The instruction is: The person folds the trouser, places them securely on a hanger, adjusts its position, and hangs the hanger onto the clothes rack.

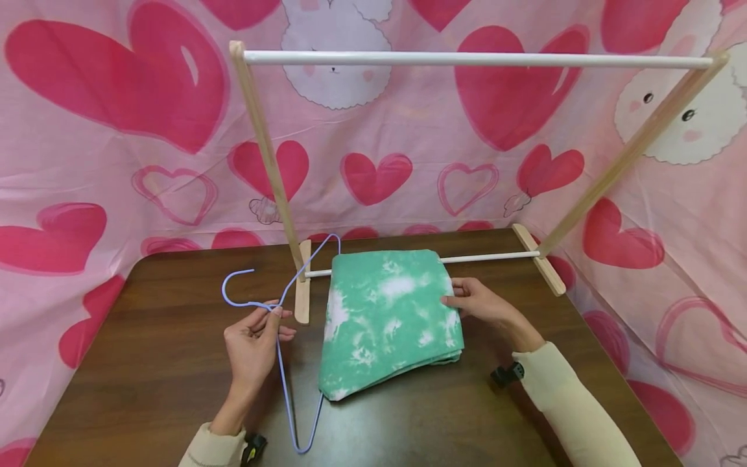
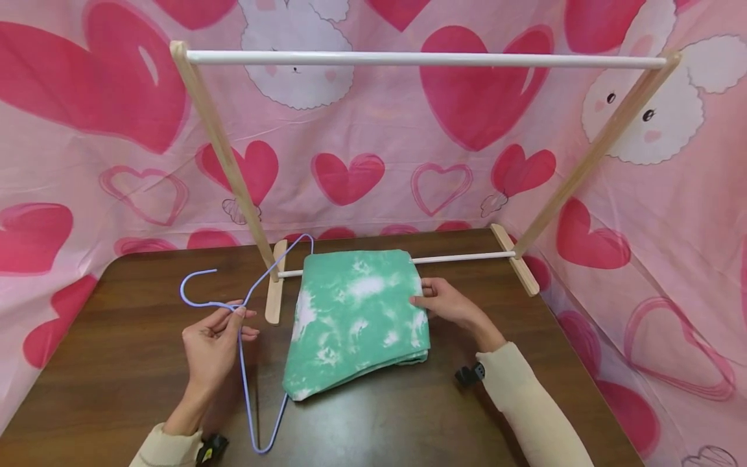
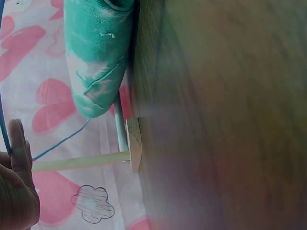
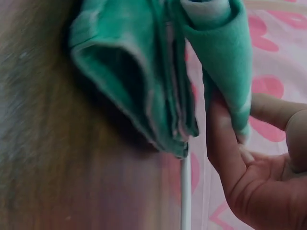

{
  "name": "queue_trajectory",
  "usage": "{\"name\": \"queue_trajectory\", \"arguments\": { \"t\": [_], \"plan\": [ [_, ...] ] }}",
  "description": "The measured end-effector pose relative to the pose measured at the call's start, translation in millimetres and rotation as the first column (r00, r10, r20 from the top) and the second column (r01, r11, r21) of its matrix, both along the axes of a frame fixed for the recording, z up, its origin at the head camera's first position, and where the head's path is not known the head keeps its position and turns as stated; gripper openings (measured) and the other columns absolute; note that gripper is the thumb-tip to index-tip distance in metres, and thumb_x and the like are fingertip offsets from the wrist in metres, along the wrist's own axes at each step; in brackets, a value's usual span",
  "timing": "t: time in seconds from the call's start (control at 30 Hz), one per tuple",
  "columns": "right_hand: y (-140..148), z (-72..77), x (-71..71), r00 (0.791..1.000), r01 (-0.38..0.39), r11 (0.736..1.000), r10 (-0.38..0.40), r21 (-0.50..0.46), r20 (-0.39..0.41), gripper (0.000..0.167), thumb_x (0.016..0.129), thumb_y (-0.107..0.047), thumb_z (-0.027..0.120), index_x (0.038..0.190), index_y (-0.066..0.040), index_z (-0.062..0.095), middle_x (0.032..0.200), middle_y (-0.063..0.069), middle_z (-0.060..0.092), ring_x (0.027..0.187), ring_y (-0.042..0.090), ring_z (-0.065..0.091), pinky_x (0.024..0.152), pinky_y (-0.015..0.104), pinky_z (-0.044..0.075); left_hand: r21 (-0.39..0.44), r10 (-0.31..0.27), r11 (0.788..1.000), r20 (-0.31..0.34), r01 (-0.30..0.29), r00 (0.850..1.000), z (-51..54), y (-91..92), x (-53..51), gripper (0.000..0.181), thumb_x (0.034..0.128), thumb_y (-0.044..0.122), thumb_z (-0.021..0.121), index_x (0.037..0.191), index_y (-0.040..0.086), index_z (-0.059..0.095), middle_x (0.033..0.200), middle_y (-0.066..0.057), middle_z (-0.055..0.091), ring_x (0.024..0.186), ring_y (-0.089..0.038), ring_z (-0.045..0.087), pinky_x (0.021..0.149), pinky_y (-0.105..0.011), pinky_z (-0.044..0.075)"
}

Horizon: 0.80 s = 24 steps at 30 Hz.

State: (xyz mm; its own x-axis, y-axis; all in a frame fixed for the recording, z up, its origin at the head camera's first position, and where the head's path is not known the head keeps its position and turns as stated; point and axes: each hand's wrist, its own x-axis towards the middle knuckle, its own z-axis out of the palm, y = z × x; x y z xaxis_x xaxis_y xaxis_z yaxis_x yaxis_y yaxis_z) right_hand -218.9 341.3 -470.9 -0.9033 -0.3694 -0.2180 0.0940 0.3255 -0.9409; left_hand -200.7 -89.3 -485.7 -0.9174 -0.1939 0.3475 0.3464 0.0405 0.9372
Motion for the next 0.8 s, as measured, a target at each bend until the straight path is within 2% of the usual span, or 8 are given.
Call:
{"name": "queue_trajectory", "arguments": {
  "t": [0.13,0.27,0.37,0.43,0.5,0.6,0.7,0.8],
  "plan": [
    [-2.9,-9.7,-0.1,0.998,0.044,0.994,-0.039,0.100,-0.050,0.045,0.100,-0.013,0.065,0.134,0.013,0.050,0.107,0.017,0.069,0.087,0.017,0.067,0.077,0.032,0.060,-0.010,0.014,1.000,0.009,-0.014,1.000,-0.1,-1.9,0.0,0.019,0.0974,0.002,0.066,0.110,-0.012,0.071,0.086,-0.032,0.071,0.053,-0.013,0.071,0.052,-0.030,0.058],
    [-5.5,-13.8,0.9,0.986,0.070,0.968,-0.031,0.241,-0.162,0.056,0.094,-0.010,0.072,0.138,0.014,0.047,0.106,0.020,0.065,0.088,0.022,0.062,0.076,0.029,0.056,-0.001,0.013,1.000,0.018,-0.013,1.000,-0.5,-2.3,0.0,0.019,0.0974,0.001,0.065,0.110,-0.012,0.070,0.086,-0.033,0.071,0.053,-0.013,0.071,0.053,-0.030,0.058],
    [-8.5,-10.7,3.3,0.964,0.110,0.952,-0.032,0.287,-0.264,0.071,0.088,-0.007,0.079,0.144,0.013,0.041,0.122,0.027,0.060,0.101,0.034,0.064,0.085,0.039,0.059,0.000,0.004,1.000,0.026,-0.004,1.000,-0.1,-1.9,-0.3,0.020,0.0975,0.001,0.065,0.111,-0.012,0.070,0.087,-0.033,0.071,0.053,-0.013,0.071,0.053,-0.030,0.058],
    [-11.2,-7.0,5.2,0.941,0.119,0.946,-0.012,0.301,-0.337,0.081,0.083,-0.006,0.083,0.148,0.012,0.037,0.136,0.031,0.052,0.118,0.043,0.059,0.097,0.051,0.054,-0.003,-0.001,1.000,0.033,0.001,0.999,0.5,-1.6,-0.1,0.020,0.0975,0.001,0.065,0.111,-0.012,0.070,0.087,-0.033,0.071,0.053,-0.013,0.071,0.053,-0.030,0.058],
    [-14.3,-3.2,7.5,0.921,0.094,0.940,0.044,0.329,-0.388,0.091,0.080,-0.010,0.087,0.152,0.008,0.035,0.150,0.031,0.041,0.134,0.048,0.047,0.106,0.061,0.044,-0.004,-0.004,1.000,0.043,0.004,0.999,1.4,-1.5,0.5,0.020,0.0975,0.001,0.065,0.111,-0.012,0.070,0.088,-0.033,0.071,0.053,-0.013,0.071,0.053,-0.030,0.058],
    [-19.7,0.6,9.9,0.900,-0.012,0.925,0.176,0.380,-0.399,0.100,0.078,-0.020,0.090,0.156,0.002,0.032,0.163,0.027,0.023,0.149,0.048,0.026,0.113,0.067,0.030,-0.003,-0.006,1.000,0.055,0.006,0.998,2.5,-1.7,1.3,0.020,0.0976,0.000,0.064,0.112,-0.013,0.070,0.088,-0.034,0.071,0.054,-0.013,0.071,0.054,-0.030,0.059],
    [-23.7,2.0,10.9,0.897,-0.106,0.905,0.265,0.412,-0.353,0.107,0.077,-0.029,0.091,0.159,-0.003,0.028,0.168,0.022,0.011,0.153,0.046,0.014,0.115,0.067,0.027,-0.003,-0.006,1.000,0.063,0.006,0.998,2.8,-2.1,1.2,0.021,0.0979,0.001,0.064,0.113,-0.012,0.070,0.089,-0.034,0.071,0.054,-0.013,0.071,0.054,-0.031,0.059],
    [-25.4,1.7,11.0,0.909,-0.156,0.896,0.295,0.416,-0.294,0.111,0.077,-0.030,0.090,0.161,-0.004,0.023,0.169,0.021,0.005,0.154,0.046,0.010,0.116,0.066,0.027,0.000,-0.007,1.000,0.073,0.007,0.997,2.3,-2.8,0.9,0.021,0.0980,0.002,0.065,0.113,-0.012,0.069,0.089,-0.034,0.071,0.055,-0.013,0.071,0.055,-0.031,0.059]
  ]
}}
